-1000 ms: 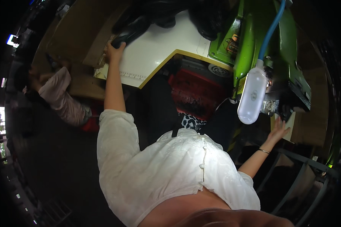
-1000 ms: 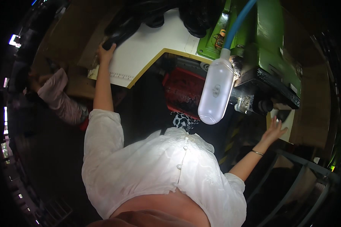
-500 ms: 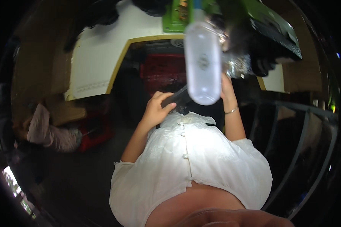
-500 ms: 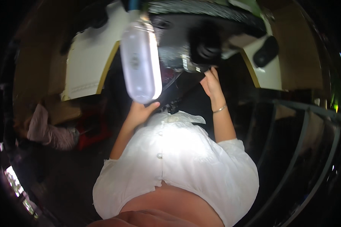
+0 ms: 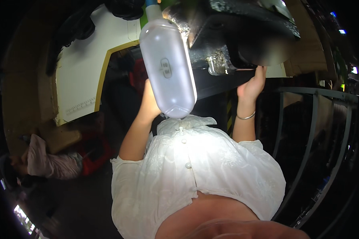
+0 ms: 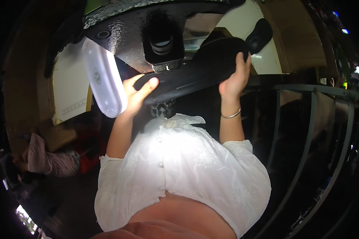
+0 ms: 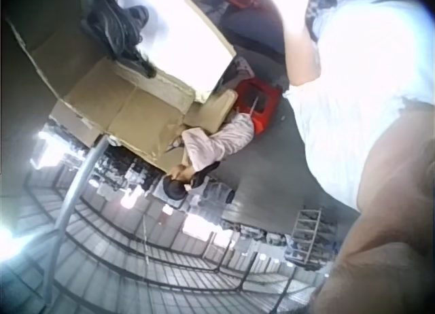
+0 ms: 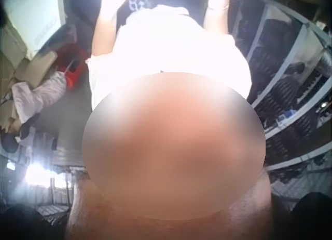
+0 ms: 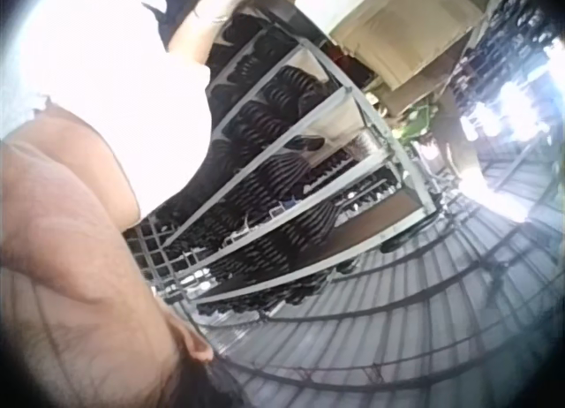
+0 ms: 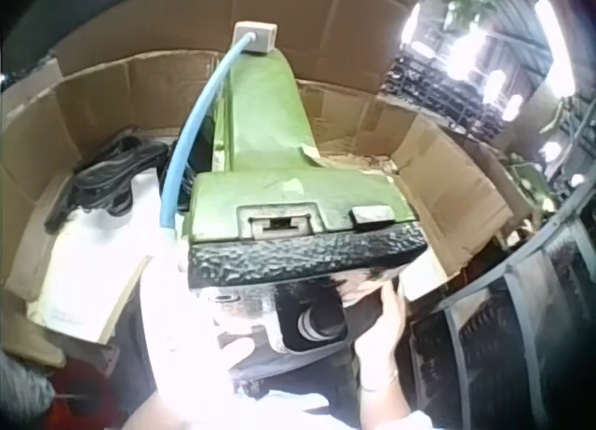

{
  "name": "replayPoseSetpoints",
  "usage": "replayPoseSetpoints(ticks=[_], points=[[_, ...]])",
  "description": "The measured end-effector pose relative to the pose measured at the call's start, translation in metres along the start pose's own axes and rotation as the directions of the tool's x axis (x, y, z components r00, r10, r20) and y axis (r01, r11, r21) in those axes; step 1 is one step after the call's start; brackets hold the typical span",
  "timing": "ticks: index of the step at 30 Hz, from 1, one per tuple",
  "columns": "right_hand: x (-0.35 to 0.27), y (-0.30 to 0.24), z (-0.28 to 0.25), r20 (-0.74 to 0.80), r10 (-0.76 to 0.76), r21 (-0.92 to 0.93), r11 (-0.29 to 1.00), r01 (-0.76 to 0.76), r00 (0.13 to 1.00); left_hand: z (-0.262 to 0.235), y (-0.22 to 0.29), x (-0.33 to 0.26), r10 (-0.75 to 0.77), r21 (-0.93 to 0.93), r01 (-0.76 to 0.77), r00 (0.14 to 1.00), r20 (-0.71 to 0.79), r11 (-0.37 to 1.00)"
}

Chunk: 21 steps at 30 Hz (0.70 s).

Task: The person retrieves black shoe soles from a metal rack and processes them one by one using a green grinding machine. They hold each sole against the machine's rotating wheel to smooth the edges, then place the finished items onto a nearby table. The task involves repetitive handling of individual parts in a factory setting.

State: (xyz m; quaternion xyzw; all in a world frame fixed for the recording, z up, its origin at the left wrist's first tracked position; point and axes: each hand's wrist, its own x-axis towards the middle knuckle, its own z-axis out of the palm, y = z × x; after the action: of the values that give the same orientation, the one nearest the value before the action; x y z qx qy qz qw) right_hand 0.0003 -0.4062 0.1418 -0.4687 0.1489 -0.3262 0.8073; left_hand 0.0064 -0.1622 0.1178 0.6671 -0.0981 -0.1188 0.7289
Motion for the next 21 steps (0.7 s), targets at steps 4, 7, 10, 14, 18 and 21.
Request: replayPoseSetpoints(ticks=[4, 7, 10, 14, 18, 21], points=[[-0.043, 0.025, 0.009, 0.074, 0.012, 0.060, 0.998, -0.016, 0.997, -0.027, 0.026, -0.017, 0.075, 0.225, -0.042, 0.987, -0.142, 0.974], [-0.077, 0.037, 0.018, 0.176, 0.060, -0.016, 0.998, -0.058, 0.983, -0.058, 0.005, -0.034, 0.122, 0.316, -0.072, 0.982, -0.141, 0.946], [-0.086, 0.045, 0.014, 0.399, 0.159, -0.085, 0.987, -0.136, 0.903, -0.085, -0.012, -0.053, -0.054, 0.327, 0.077, 0.995, -0.079, 0.942], [-0.071, 0.041, 0.009, 0.612, 0.250, -0.361, 0.933, -0.016, 0.750, -0.080, -0.068, -0.073, -0.323, 0.121, 0.315, 0.945, 0.051, 0.941], [-0.051, 0.029, 0.024, 0.725, 0.249, -0.391, 0.916, 0.086, 0.642, -0.036, -0.113, -0.073, -0.307, 0.442, 0.158, 0.906, 0.290, 0.883], [-0.037, 0.031, 0.023, 0.753, 0.288, -0.411, 0.908, 0.082, 0.592, 0.020, -0.084, -0.050, -0.169, 0.556, 0.030, 0.965, 0.200, 0.831]])
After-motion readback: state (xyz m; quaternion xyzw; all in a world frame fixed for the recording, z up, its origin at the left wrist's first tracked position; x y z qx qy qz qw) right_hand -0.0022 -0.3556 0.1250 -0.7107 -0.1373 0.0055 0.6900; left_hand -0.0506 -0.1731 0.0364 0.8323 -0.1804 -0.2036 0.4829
